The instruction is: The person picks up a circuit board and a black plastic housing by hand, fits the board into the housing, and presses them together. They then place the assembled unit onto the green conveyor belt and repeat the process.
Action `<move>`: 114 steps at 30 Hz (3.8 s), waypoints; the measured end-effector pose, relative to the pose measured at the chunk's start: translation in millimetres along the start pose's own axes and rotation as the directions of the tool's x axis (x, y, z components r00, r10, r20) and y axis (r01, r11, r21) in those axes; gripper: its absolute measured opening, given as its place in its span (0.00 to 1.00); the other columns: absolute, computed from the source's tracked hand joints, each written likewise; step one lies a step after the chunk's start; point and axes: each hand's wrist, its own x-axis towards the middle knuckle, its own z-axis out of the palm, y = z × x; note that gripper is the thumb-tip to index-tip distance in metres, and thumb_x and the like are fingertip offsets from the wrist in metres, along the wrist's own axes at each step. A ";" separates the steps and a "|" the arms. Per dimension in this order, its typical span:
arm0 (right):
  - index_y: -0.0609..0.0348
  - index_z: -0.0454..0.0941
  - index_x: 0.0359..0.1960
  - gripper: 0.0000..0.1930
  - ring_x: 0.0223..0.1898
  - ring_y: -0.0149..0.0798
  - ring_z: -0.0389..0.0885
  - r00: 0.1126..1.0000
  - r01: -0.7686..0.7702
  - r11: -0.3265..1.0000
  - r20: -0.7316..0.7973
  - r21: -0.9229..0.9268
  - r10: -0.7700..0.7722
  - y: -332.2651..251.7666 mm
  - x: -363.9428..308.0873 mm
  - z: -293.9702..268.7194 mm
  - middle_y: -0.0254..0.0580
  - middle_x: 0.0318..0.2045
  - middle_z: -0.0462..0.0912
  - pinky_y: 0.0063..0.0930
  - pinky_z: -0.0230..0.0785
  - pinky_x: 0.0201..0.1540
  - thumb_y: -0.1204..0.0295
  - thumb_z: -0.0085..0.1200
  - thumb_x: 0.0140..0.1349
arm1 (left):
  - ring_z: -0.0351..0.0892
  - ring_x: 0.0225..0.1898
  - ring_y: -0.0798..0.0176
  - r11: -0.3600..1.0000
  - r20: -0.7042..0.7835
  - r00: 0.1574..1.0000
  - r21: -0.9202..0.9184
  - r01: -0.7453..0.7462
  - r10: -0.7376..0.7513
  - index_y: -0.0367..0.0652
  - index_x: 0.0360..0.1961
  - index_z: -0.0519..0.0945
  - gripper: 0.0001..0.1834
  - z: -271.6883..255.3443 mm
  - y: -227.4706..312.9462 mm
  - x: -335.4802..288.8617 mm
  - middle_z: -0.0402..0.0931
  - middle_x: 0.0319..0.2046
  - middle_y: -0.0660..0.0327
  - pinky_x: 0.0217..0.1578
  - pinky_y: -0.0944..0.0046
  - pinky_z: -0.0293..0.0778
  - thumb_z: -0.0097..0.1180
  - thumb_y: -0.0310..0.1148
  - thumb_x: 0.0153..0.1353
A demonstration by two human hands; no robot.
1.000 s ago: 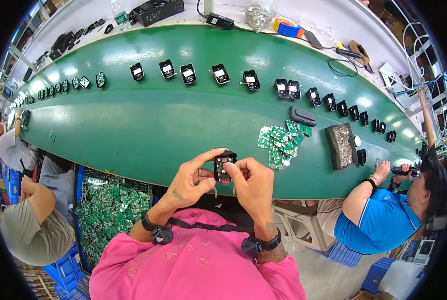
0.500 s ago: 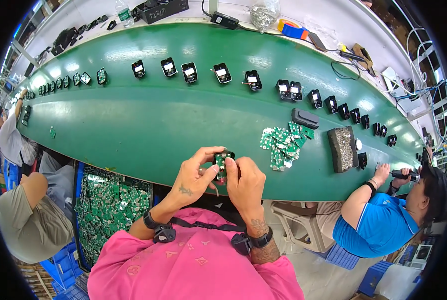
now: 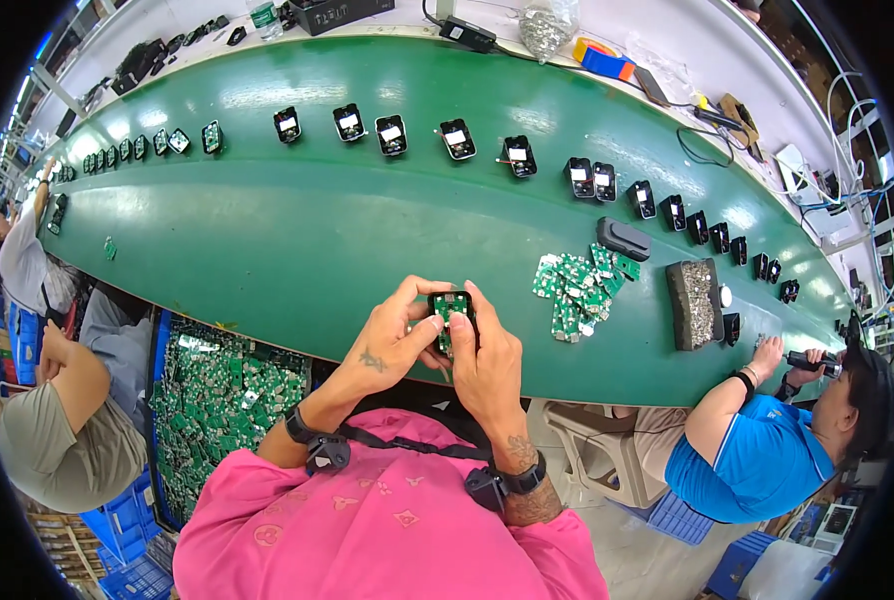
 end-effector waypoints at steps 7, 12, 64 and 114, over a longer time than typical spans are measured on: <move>0.62 0.69 0.66 0.22 0.27 0.42 0.82 0.997 -0.029 0.997 0.067 0.073 0.024 3.2 3.5 0.6 0.48 0.28 0.82 0.34 0.75 0.33 0.69 0.47 0.73 | 0.84 0.33 0.65 0.997 -0.029 0.997 0.011 -0.074 0.074 0.36 0.63 0.66 0.21 1.4 -6.0 1.7 0.80 0.44 0.52 0.31 0.67 0.84 0.46 0.23 0.70; 0.63 0.70 0.66 0.21 0.33 0.31 0.79 0.996 -0.064 0.989 0.069 0.134 0.055 5.9 4.7 7.2 0.45 0.36 0.83 0.29 0.74 0.38 0.69 0.44 0.74 | 0.83 0.36 0.68 0.965 -0.093 0.981 0.214 -0.149 0.172 0.34 0.66 0.68 0.23 3.7 -29.1 4.3 0.81 0.46 0.53 0.33 0.65 0.85 0.48 0.23 0.70; 0.62 0.76 0.33 0.07 0.25 0.22 0.75 0.993 -0.106 0.984 0.028 -0.140 0.111 69.1 78.3 -115.6 0.31 0.23 0.79 0.19 0.63 0.25 0.79 0.64 0.58 | 0.84 0.43 0.57 0.846 -0.111 0.955 0.500 -0.186 0.275 0.35 0.60 0.69 0.40 -40.0 -22.1 46.8 0.72 0.55 0.51 0.46 0.60 0.83 0.71 0.26 0.43; 0.62 0.73 0.31 0.11 0.20 0.25 0.74 0.992 -0.095 0.864 -0.025 0.494 0.123 57.1 0.5 -81.8 0.38 0.24 0.79 0.19 0.68 0.22 0.71 0.49 0.74 | 0.82 0.50 0.56 0.858 -0.176 0.918 0.451 -0.245 0.355 0.42 0.63 0.71 0.40 43.5 -30.7 32.6 0.70 0.57 0.55 0.50 0.60 0.82 0.70 0.24 0.46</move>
